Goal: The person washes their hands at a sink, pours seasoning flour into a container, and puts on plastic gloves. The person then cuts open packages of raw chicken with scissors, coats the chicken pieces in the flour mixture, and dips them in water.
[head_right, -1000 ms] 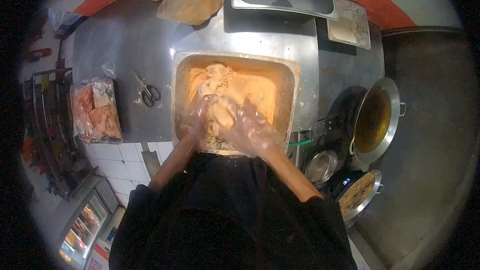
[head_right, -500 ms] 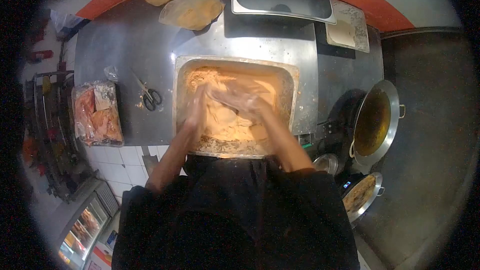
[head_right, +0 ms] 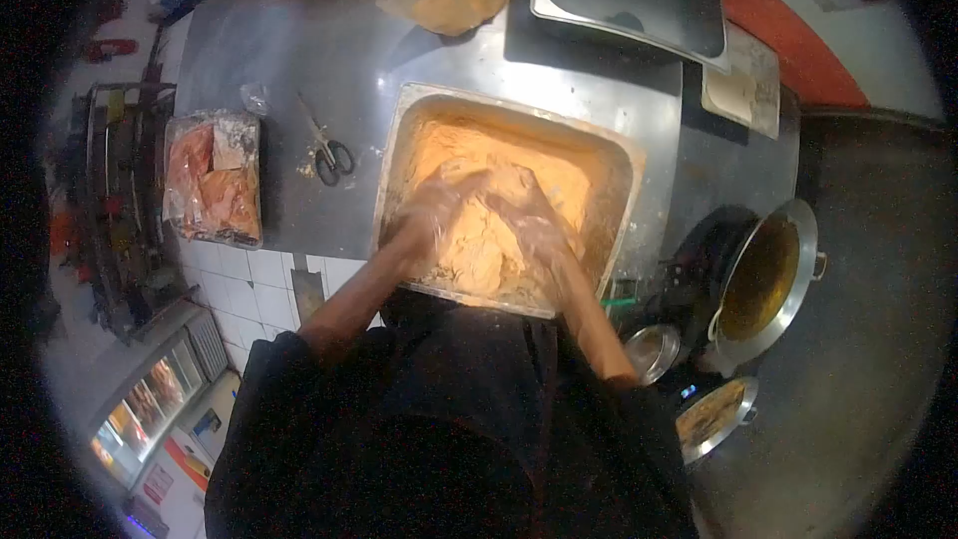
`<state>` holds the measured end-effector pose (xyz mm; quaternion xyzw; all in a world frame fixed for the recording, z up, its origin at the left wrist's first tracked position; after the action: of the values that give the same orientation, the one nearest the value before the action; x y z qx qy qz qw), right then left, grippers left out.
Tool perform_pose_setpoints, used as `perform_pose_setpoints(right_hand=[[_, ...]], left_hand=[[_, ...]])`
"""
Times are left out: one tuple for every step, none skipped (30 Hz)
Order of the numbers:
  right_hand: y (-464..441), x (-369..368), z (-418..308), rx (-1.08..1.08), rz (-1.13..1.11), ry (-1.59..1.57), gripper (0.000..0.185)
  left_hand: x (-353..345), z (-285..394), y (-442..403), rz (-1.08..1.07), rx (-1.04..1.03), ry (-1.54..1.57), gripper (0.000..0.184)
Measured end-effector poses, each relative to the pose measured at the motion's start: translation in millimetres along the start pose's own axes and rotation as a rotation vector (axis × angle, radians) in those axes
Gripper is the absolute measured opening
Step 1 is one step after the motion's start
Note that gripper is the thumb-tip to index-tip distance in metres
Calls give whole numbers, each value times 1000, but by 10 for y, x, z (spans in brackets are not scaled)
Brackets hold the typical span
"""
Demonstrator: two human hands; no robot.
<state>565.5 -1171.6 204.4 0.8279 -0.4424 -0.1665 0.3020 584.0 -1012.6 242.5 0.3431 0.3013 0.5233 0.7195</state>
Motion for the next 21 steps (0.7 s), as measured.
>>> perform_pose_setpoints(right_hand=[[143,57,-157,-6,64,-269,56],[303,20,-481,23,-6,621,53],[470,-30,-778,48,-102,856,52],[652,-81,-1074,98,-189,1084,51],[580,31,-1183,127,-229,890,51],[506,143,-1290,150,-272,697,52],[284,324,-1042,172,-188,549,54],[84,483,-693,179,-107,397,56],[-86,631,-399,183,-21,245,58],[-196,639,-388,120,0,187,62],[-298,642,-386,59,24,126,67],[-399,420,-521,-71,-21,157,74],[-550,261,-505,-67,-25,161,74],[-675,112,-415,-63,5,-36,74],[-644,91,-301,-70,27,-136,74],[-584,47,-269,-75,52,-236,74],[-379,77,-460,-101,48,-36,72],[-254,142,-572,-125,49,164,69],[-131,291,-512,-132,69,166,69],[57,265,-606,-55,-78,-39,72],[127,300,-643,-154,-134,236,74]], left_hand=[[29,-15,-32,16,9,-63,67],[75,323,276,150,-123,-247,61],[138,502,551,284,-229,-433,57],[154,112,295,187,-245,-318,56],[169,-278,45,93,-250,-201,55],[245,-145,78,202,-438,-100,52],[246,-17,153,196,-621,-155,49],[237,98,257,190,-810,-211,46],[223,183,375,185,-994,-263,44],[178,86,113,66,-735,-298,58],[175,53,23,13,-608,-308,65],[170,5,-58,-39,-480,-326,73],[203,120,2,-30,-438,-335,72],[209,255,96,-27,-393,-341,70],[180,372,204,-32,-346,-345,69],[126,464,280,-44,-301,-351,68],[123,467,266,10,-478,-397,59],[119,460,282,80,-658,-455,51],[112,429,321,164,-827,-518,44],[107,351,303,-49,-484,-445,46],[62,293,366,-170,-312,-404,48]])
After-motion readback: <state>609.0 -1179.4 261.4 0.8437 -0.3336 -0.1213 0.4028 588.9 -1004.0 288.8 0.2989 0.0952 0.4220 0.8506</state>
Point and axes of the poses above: each hand's wrist, its own y-axis away from the middle knuckle, its own x-axis out of the back of the hand, z = x × y, the point moved 9 cm from there along -y, towards the middle knuckle, and after that the axes turned 8 degrees about -z, right-handed, at the moved point
